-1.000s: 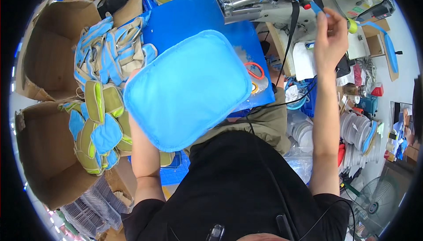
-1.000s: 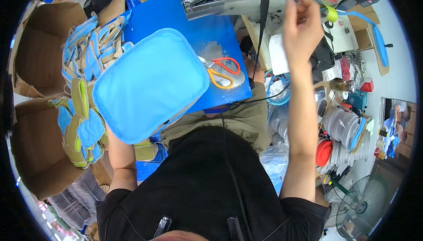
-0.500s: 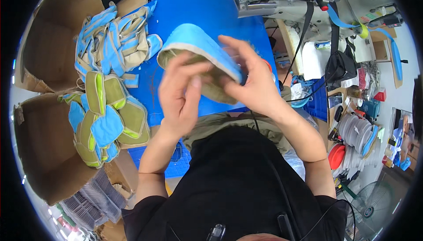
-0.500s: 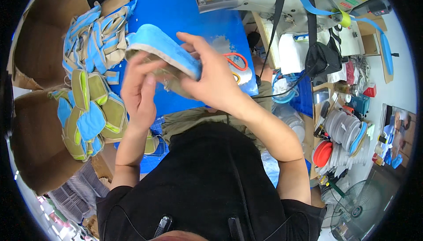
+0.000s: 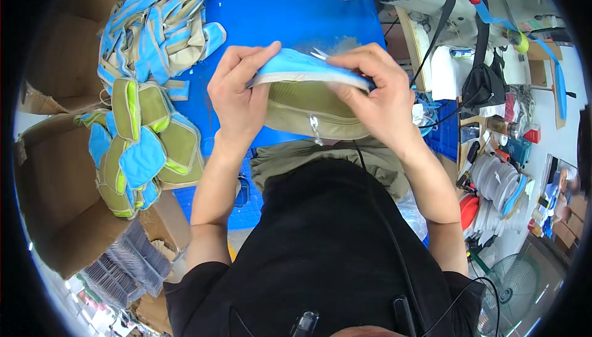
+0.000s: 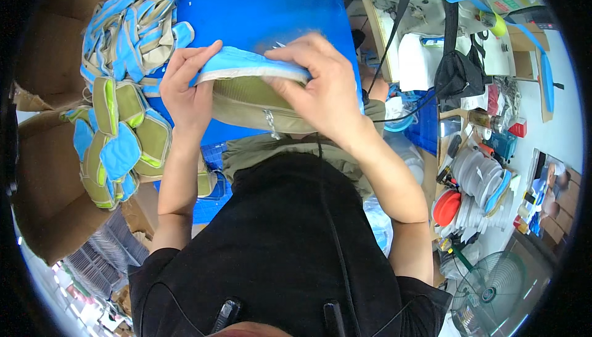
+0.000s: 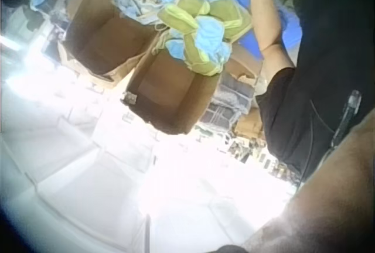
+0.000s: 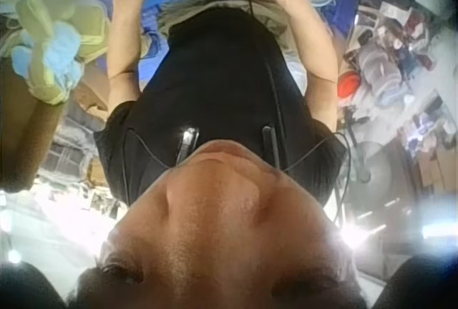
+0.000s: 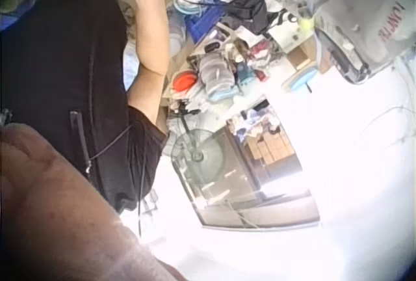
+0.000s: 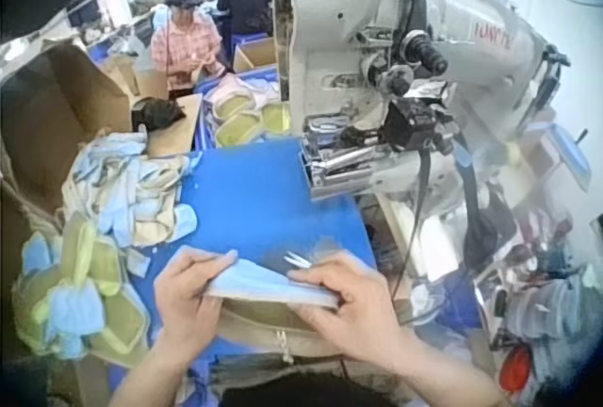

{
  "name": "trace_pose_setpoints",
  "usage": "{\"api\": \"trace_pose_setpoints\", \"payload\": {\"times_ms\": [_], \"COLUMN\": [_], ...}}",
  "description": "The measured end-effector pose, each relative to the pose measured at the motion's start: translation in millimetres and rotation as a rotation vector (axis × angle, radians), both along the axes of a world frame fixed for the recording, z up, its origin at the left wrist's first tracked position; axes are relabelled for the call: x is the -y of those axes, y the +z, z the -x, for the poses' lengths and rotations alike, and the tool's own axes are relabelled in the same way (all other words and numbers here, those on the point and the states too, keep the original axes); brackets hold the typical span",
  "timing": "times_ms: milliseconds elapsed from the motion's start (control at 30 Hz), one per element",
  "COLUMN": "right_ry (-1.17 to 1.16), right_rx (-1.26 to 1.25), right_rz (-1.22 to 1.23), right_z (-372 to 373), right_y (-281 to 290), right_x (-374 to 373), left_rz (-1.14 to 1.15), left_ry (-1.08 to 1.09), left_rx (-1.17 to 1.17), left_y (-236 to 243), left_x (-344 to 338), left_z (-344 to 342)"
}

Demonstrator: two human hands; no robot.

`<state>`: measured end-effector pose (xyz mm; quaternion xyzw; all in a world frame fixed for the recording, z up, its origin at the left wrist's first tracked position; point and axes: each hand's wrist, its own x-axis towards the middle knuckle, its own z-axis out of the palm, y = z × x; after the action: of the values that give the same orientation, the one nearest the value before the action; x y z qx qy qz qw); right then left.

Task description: The person assembles small fabric face masks by hand. They pick up a blue and beige mask, fold and align the edges, and feed the mask through a sewing machine to stitch the perimeter. After sewing, they use scissors to trim excess threads and inspect the finished mask before repeating the process with another mask.

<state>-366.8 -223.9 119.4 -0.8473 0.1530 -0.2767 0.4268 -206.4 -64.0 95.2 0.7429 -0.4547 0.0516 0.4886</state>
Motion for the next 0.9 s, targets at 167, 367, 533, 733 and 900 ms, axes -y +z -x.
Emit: {"api": "trace_pose_setpoints", "payload": {"times_ms": [167, 367, 533, 733, 900], "right_ry": [0.009, 0.032, 0.086, 0.09, 0.063], "right_rx": [-0.184, -0.104, -0.117, -0.066, -0.113], "right_rz": [-0.09, -0.388, -0.235, -0.18, -0.159], "right_z": [8, 19, 27, 33, 35], "right_y": [-2, -30, -19, -17, -16], "right_x": [18, 20, 27, 22, 21], "left_rz": [-0.118, 0.252, 0.248, 0.065, 0.041], "left_ry": [-0.229, -0.651, -0.813, -0.82, -0.746], "left_rx": [-0.769, -1.957, -1.892, -1.781, -1.447], "left_y": [-7, -21, -27, -17, -8], "left_x": [-13, -26, -28, -30, -31], "left_z": [10, 36, 38, 22, 19]}}
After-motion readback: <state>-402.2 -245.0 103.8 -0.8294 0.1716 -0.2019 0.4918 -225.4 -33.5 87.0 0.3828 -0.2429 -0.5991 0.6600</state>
